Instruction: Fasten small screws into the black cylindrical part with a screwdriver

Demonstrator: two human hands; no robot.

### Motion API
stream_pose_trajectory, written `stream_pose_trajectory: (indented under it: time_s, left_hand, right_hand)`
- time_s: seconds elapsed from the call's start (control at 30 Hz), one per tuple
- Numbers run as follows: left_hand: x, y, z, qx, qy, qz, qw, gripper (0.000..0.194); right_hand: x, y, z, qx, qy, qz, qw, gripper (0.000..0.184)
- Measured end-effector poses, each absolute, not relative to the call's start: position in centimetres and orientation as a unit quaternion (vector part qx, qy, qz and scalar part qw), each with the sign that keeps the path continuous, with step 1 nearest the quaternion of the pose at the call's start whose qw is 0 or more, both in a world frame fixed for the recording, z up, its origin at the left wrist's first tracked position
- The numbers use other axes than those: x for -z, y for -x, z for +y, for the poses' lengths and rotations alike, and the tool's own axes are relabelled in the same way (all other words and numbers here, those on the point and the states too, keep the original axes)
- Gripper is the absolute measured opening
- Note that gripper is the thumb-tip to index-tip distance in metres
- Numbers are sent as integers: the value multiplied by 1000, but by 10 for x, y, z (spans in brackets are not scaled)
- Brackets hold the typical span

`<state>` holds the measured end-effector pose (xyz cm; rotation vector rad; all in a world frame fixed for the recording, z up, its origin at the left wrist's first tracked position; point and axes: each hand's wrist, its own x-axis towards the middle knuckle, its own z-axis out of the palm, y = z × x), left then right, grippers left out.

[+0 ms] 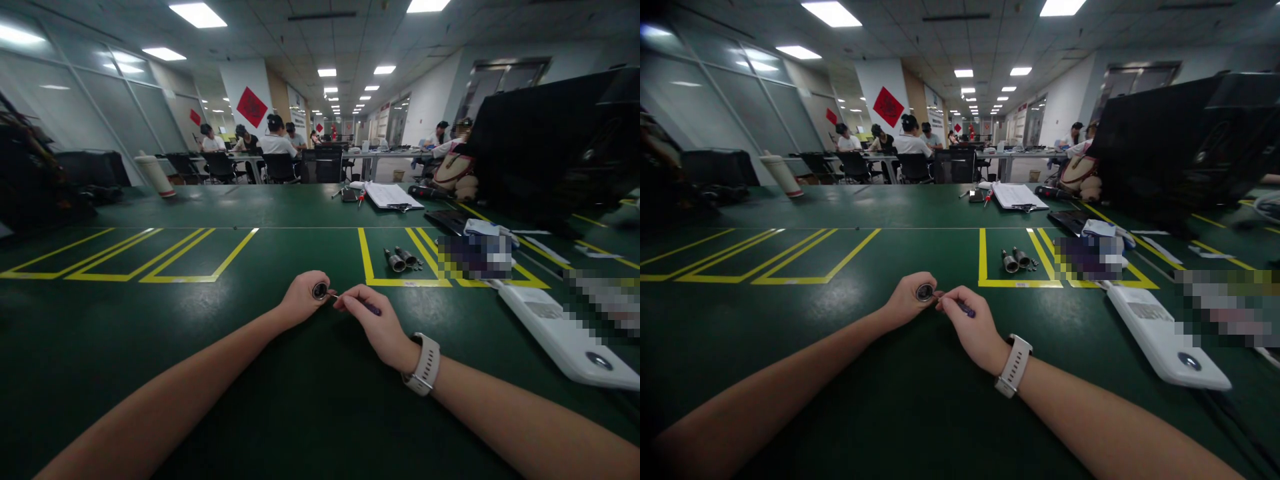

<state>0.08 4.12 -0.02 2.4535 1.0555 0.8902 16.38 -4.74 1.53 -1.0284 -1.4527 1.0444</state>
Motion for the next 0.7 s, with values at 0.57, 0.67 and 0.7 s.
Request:
stream_pose_trajectory:
  time_s: [0.57, 0.67, 0.7]
  left_hand:
    - [3, 2, 42, -333, -846, 363, 204, 5]
    - [3, 2, 41, -321, -854, 368, 181, 6]
    - [2, 2, 41, -317, -857, 367, 177, 6]
  right_hand:
    - [-14, -162, -51, -413, 430, -608, 524, 14]
    - [-19, -162, -54, -399, 444, -628, 499, 13]
    - [-20, -162, -54, -404, 444, -628, 495, 13]
